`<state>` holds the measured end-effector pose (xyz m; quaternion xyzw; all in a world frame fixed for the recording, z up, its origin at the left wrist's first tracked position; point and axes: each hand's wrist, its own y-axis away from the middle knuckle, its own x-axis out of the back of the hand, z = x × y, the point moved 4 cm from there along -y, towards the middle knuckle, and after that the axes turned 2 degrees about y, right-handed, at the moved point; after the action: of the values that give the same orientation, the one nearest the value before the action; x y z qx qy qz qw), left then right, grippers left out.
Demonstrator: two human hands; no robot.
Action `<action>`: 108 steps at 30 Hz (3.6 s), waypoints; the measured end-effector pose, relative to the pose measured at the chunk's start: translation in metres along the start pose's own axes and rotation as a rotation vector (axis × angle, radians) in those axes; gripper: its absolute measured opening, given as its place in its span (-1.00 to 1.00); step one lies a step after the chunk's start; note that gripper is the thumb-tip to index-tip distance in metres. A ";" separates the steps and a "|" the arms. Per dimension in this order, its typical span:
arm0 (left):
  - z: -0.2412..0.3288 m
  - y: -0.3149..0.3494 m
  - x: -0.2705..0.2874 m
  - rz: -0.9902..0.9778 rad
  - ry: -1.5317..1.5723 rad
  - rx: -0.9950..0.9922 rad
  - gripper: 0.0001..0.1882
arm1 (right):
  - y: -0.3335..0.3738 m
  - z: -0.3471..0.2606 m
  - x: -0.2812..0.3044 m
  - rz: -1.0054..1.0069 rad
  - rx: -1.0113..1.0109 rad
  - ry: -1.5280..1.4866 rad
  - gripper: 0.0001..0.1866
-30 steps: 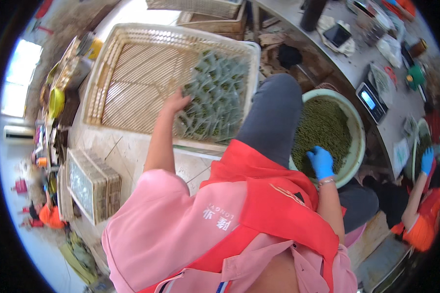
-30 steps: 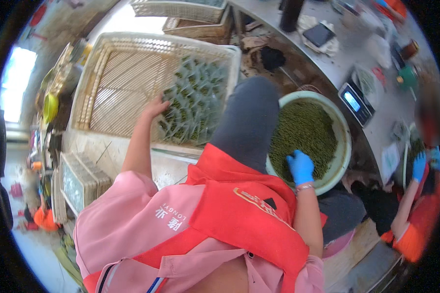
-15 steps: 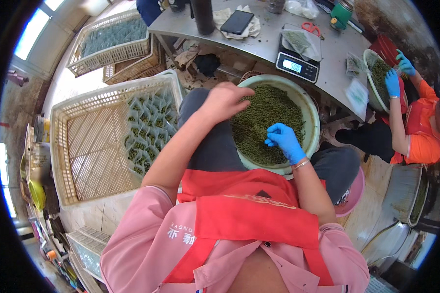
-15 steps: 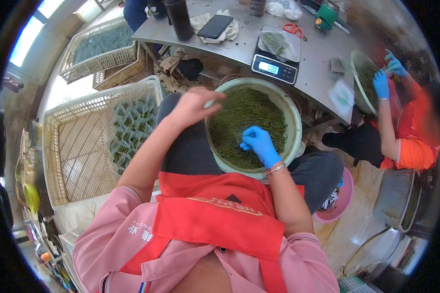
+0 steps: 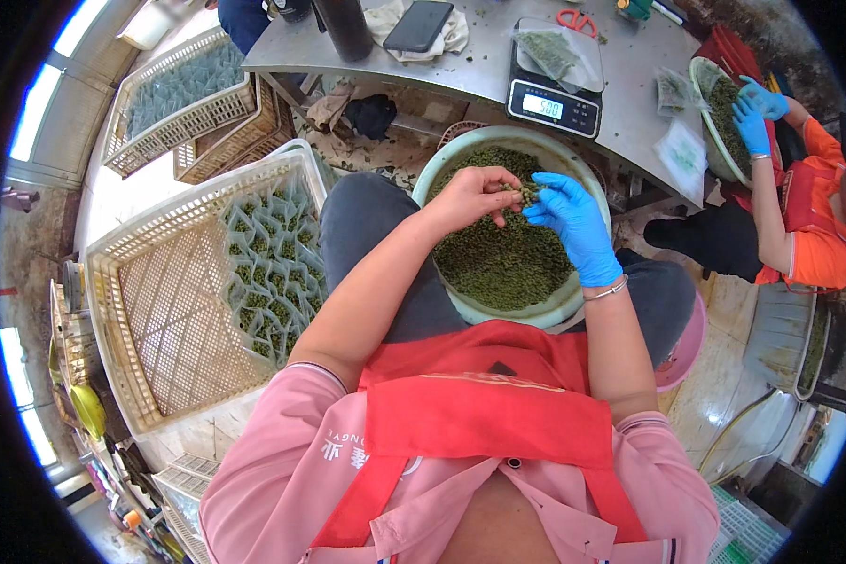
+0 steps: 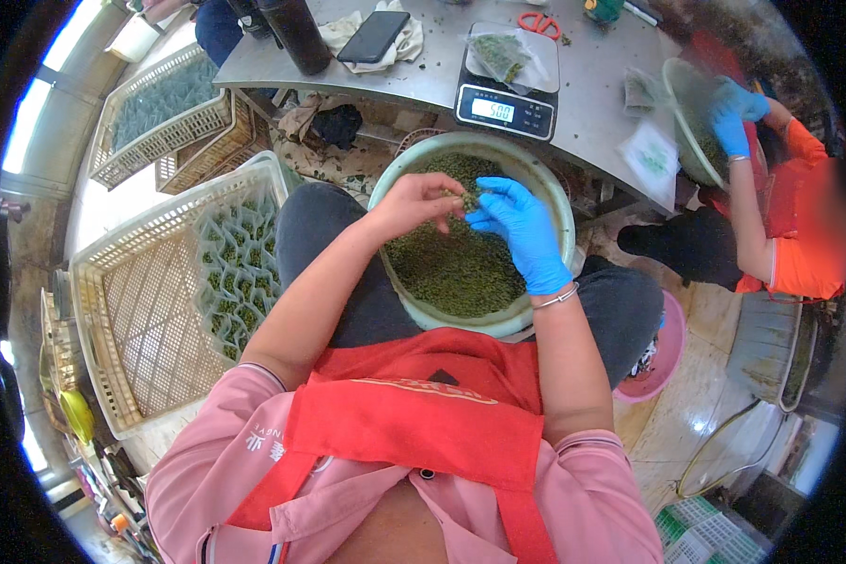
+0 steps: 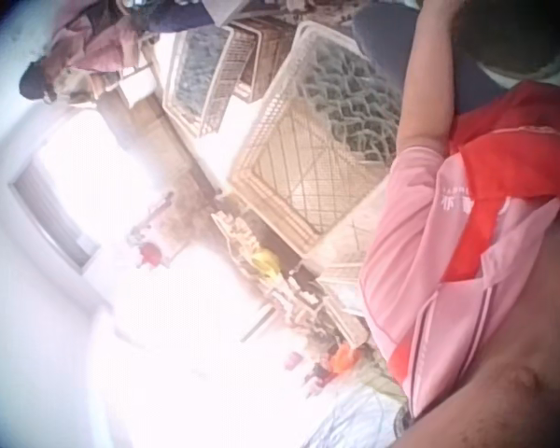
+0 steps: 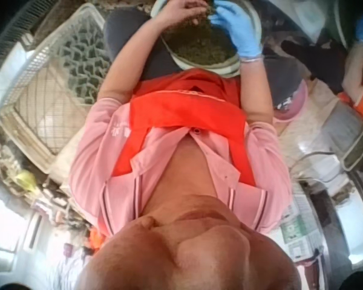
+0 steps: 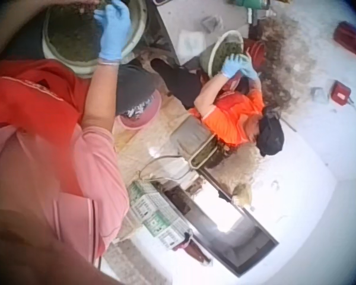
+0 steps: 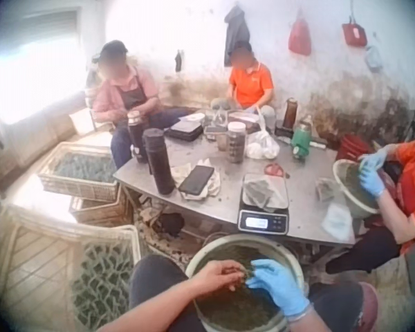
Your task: The person scoops green tea leaves from a large bowl into small plastic bags, weighs each bag on a digital scale, and places the filled bags into a plastic crate. The process is repeated continuously.
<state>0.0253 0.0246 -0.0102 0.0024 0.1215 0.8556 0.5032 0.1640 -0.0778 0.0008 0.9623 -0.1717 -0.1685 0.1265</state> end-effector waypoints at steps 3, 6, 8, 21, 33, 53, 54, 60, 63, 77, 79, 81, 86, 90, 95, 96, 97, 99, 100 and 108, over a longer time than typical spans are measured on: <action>-0.007 -0.003 0.003 0.049 0.091 -0.056 -0.76 | -0.003 0.003 -0.002 -0.009 0.051 0.108 -0.80; 0.008 -0.001 0.005 0.110 0.055 -0.051 -0.79 | -0.009 0.008 0.012 0.020 0.047 0.036 -0.79; 0.004 -0.002 0.006 0.123 0.060 -0.056 -0.80 | -0.010 0.006 0.014 0.058 0.058 -0.056 -0.80; 0.001 -0.005 0.007 0.104 0.248 -0.053 -0.82 | -0.003 -0.002 -0.001 0.009 0.181 0.208 -0.66; 0.008 0.003 -0.001 0.396 -0.654 -0.127 -0.76 | 0.002 0.018 -0.004 0.055 0.050 0.293 -0.87; -0.003 -0.012 -0.006 0.411 -0.365 -0.119 -0.85 | -0.029 0.017 0.004 0.299 0.352 0.534 -0.92; -0.005 -0.012 -0.001 0.424 -0.331 -0.093 -0.85 | -0.026 0.017 0.001 0.295 0.324 0.503 -0.92; -0.013 -0.015 0.008 0.508 -0.061 -0.113 -0.85 | 0.000 0.011 -0.020 0.211 0.113 0.039 -0.93; -0.010 -0.013 0.006 0.495 -0.036 -0.019 -0.88 | 0.007 0.003 -0.019 0.225 0.162 0.033 -0.93; -0.006 -0.017 0.005 0.304 0.114 -0.024 -0.92 | -0.063 -0.045 0.033 0.283 0.209 -0.149 -0.78; -0.009 -0.017 0.003 0.268 0.097 -0.016 -0.92 | -0.090 -0.075 0.014 0.264 0.254 -0.205 -0.73; -0.006 -0.015 0.002 0.283 0.121 -0.017 -0.92 | -0.096 -0.085 0.007 0.251 0.272 -0.147 -0.68; -0.003 -0.016 0.004 0.251 0.120 -0.020 -0.91 | -0.091 -0.065 0.021 0.192 0.305 0.171 -0.63; 0.002 -0.014 0.003 0.265 0.178 -0.026 -0.91 | -0.054 -0.058 0.009 0.140 0.208 0.389 -0.59; 0.005 -0.014 0.003 0.250 0.234 -0.060 -0.92 | -0.021 -0.018 -0.007 -0.138 0.019 0.145 -0.64; 0.003 -0.013 0.002 0.258 0.197 -0.057 -0.92 | -0.022 -0.009 0.000 -0.098 0.017 0.135 -0.69; 0.003 -0.013 0.001 0.265 0.156 -0.057 -0.93 | -0.022 -0.006 0.002 -0.058 0.019 0.124 -0.74; 0.003 -0.011 0.002 0.315 -0.023 -0.068 -0.92 | -0.017 0.000 0.002 -0.042 -0.031 0.171 -0.81; 0.004 -0.009 0.001 0.355 -0.160 -0.083 -0.91 | -0.015 0.001 0.001 -0.031 -0.054 0.197 -0.84; -0.010 -0.015 0.034 0.538 -0.174 -0.134 -0.83 | 0.003 0.019 0.052 0.241 -0.139 0.045 -0.87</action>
<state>0.0209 0.0588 -0.0267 0.0746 0.0162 0.9610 0.2659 0.2017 -0.1034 -0.0300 0.9271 -0.2713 -0.1421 0.2159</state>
